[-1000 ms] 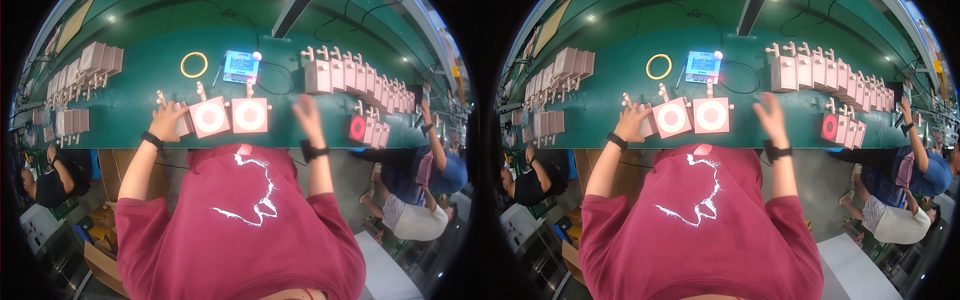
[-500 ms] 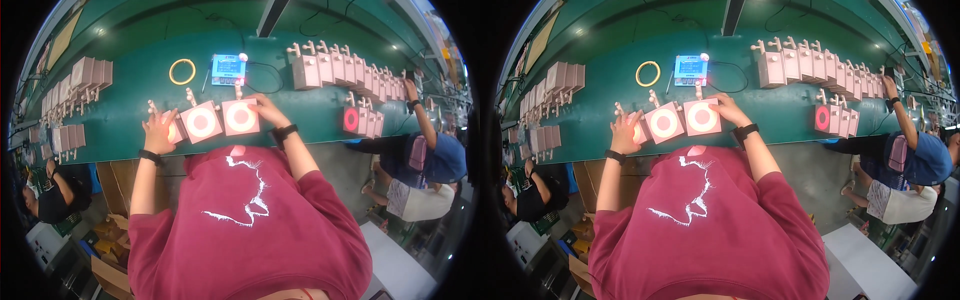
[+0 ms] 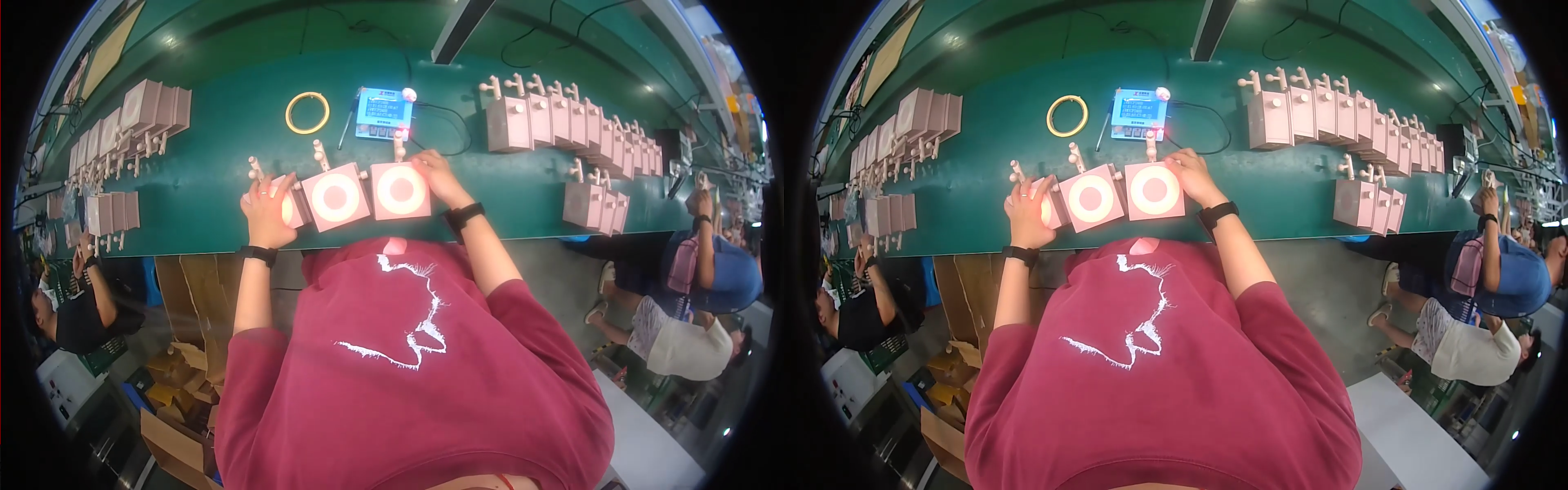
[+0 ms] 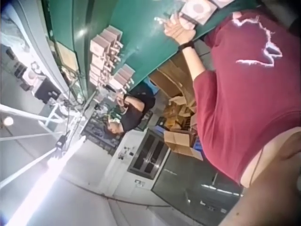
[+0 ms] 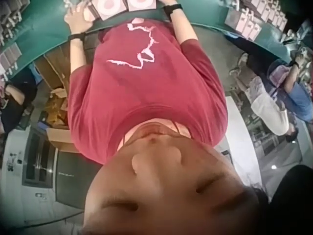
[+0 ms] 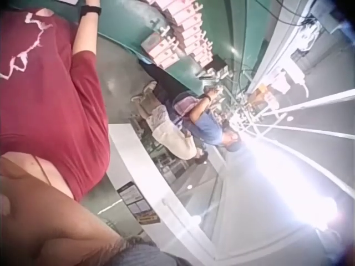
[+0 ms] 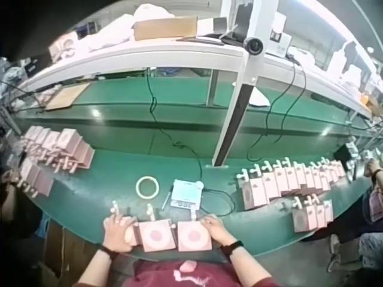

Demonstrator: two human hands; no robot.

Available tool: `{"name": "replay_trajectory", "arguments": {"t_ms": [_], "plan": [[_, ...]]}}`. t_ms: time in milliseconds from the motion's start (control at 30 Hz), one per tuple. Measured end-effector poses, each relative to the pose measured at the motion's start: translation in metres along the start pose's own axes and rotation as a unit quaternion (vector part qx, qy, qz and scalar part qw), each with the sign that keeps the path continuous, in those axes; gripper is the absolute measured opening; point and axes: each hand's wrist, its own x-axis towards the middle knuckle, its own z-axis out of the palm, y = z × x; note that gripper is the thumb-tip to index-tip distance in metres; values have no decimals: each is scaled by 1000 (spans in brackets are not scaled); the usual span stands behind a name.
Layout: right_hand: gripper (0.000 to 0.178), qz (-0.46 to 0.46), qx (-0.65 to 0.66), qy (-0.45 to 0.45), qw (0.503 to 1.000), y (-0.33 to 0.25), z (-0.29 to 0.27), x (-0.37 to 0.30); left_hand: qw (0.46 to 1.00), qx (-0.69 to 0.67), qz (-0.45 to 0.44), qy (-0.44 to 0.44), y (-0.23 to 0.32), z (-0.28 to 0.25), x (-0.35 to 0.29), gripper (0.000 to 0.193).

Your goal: The person picks up pink boxes, places them on a testing device, and presses a button on the side. After the boxes light up, the person removes them from the device and stacks them on the workbench.

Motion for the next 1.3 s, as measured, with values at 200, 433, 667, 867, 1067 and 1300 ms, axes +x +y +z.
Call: {"name": "replay_trajectory", "arguments": {"t_ms": [200, 433, 667, 867, 1067, 1300], "plan": [[30, -6, 51, 12, 999, -9, -3, -6, 1000, -4, -9, -3, 1, -1, 0, 92], [27, 7, 116, 67, 991, -10, 3, -14, 1000, -13, 4, 10, 1, -1, 3, 92], [30, -44, 31, 94, 994, -7, 7, -23, 1000, -8, 2, -8, 3, -4, -1, 91], [29, 1, 68, 95, 993, -1, -13, -45, 999, -37, 15, -32, 16, -7, -3, 91], [26, 5, 23, 146, 989, 20, -54, -57, 997, -53, 53, -20, 46, -1, 7, 90], [32, 7, 105, 202, 974, 13, -81, -66, 993, -86, 80, 17, 59, 12, 17, 88]]}}
